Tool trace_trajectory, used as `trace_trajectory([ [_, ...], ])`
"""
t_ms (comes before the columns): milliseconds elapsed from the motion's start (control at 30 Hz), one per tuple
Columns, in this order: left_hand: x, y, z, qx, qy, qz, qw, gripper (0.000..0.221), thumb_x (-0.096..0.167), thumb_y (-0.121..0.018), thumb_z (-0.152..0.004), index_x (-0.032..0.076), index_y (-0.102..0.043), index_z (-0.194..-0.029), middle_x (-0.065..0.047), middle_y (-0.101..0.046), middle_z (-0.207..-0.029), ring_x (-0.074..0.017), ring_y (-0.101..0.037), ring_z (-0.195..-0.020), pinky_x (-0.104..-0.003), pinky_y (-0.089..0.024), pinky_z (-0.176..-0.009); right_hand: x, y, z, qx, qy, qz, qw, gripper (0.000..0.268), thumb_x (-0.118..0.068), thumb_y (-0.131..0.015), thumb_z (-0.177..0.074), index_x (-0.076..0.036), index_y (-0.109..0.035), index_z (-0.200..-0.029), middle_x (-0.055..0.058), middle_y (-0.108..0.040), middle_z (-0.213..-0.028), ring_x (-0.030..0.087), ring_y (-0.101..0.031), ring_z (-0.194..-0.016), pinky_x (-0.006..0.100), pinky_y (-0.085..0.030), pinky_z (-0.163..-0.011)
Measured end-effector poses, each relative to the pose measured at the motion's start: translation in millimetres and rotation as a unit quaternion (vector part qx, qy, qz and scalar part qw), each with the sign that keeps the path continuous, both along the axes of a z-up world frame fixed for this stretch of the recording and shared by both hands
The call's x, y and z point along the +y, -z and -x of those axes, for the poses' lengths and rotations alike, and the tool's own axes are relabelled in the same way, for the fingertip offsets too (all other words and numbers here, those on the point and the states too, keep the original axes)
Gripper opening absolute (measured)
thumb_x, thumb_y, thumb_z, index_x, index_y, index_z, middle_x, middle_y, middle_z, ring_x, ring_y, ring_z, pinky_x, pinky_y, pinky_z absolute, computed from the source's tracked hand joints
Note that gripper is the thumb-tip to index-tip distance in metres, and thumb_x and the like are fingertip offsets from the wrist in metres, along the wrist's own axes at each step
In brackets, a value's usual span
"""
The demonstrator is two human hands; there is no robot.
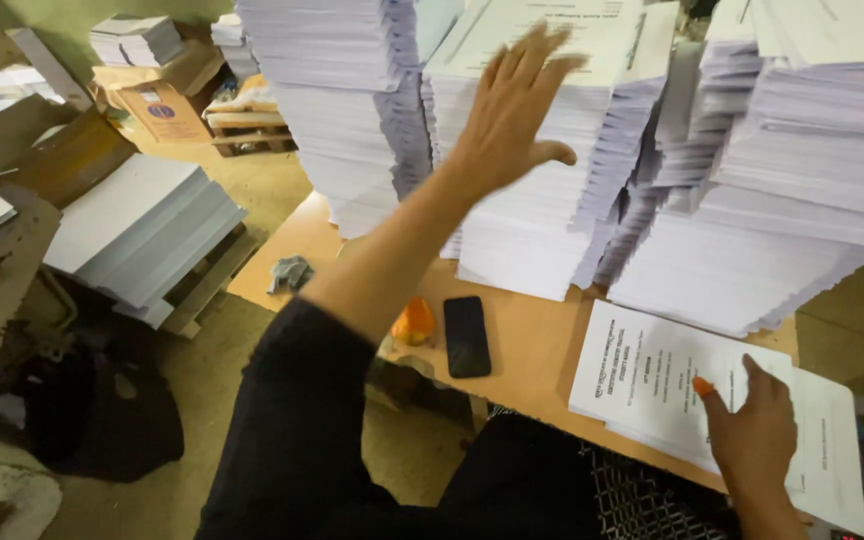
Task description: Aligning and feeding stacks of paper into a binding machine
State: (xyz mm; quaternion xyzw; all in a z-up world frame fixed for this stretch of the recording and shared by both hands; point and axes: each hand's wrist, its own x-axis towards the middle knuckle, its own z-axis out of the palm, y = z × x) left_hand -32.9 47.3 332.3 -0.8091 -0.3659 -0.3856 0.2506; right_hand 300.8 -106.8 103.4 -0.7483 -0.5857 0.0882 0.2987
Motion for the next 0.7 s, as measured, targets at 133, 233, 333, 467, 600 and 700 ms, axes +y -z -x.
trace_trajectory([
  [133,88,-3,19,0.094,-0.067,0.237,0.965,0.112,0.055,-0.095,-0.063,0.010,-0.034,-0.146,-0.013,-0.024,-0.153,-0.0314,-0.017,-0.139,-0.051,-0.016,-0.112,-15,-10,10,0.051,-0.006,0.017,0.999,0.071,-0.038,-0.066,-0.082,-0.006,-0.049,-0.143,0.021,-0.054,-0.131,0.035,-0.054,-0.115,0.054,-0.044,-0.088],
  [233,92,-24,30,0.050,-0.017,0.320,0.946,0.091,0.051,-0.085,-0.062,0.015,-0.047,-0.137,-0.009,-0.049,-0.142,-0.0289,-0.045,-0.129,-0.039,-0.033,-0.104,-27,-22,14,0.134,-0.014,0.033,0.990,0.068,-0.031,-0.070,-0.078,-0.008,-0.051,-0.140,0.012,-0.054,-0.133,0.026,-0.056,-0.116,0.046,-0.044,-0.091],
  [333,63,-48,32,-0.027,0.015,0.410,0.912,0.055,0.041,-0.076,-0.070,0.022,-0.060,-0.120,0.000,-0.061,-0.121,-0.0197,-0.054,-0.111,-0.032,-0.038,-0.091,-35,-17,16,0.226,-0.039,0.053,0.972,0.068,-0.023,-0.074,-0.074,-0.009,-0.053,-0.137,0.010,-0.058,-0.130,0.024,-0.058,-0.112,0.040,-0.045,-0.095],
  [467,71,-49,37,-0.062,0.002,0.357,0.932,0.047,0.049,-0.061,-0.081,0.018,-0.067,-0.115,-0.008,-0.067,-0.114,-0.0274,-0.062,-0.102,-0.037,-0.044,-0.083,-43,-25,27,0.271,-0.116,0.081,0.952,0.066,-0.016,-0.074,-0.073,-0.013,-0.055,-0.136,0.007,-0.066,-0.124,0.024,-0.065,-0.106,0.039,-0.047,-0.099],
  [600,84,-38,22,0.005,-0.095,0.105,0.990,0.021,0.026,-0.064,-0.088,0.015,-0.058,-0.105,-0.016,-0.071,-0.083,-0.0395,-0.065,-0.074,-0.050,-0.045,-0.059,-37,-5,29,0.296,-0.164,0.090,0.937,0.066,-0.012,-0.076,-0.072,-0.020,-0.058,-0.135,0.005,-0.070,-0.116,0.019,-0.068,-0.101,0.033,-0.046,-0.099],
  [700,59,-33,29,-0.090,-0.053,0.023,0.994,0.030,0.013,-0.071,-0.079,0.013,-0.055,-0.104,-0.010,-0.065,-0.105,-0.0381,-0.055,-0.101,-0.053,-0.048,-0.066,-40,-2,31,0.283,-0.217,0.127,0.926,0.063,-0.006,-0.072,-0.077,-0.024,-0.057,-0.135,0.002,-0.074,-0.116,0.018,-0.070,-0.098,0.032,-0.050,-0.095],
])
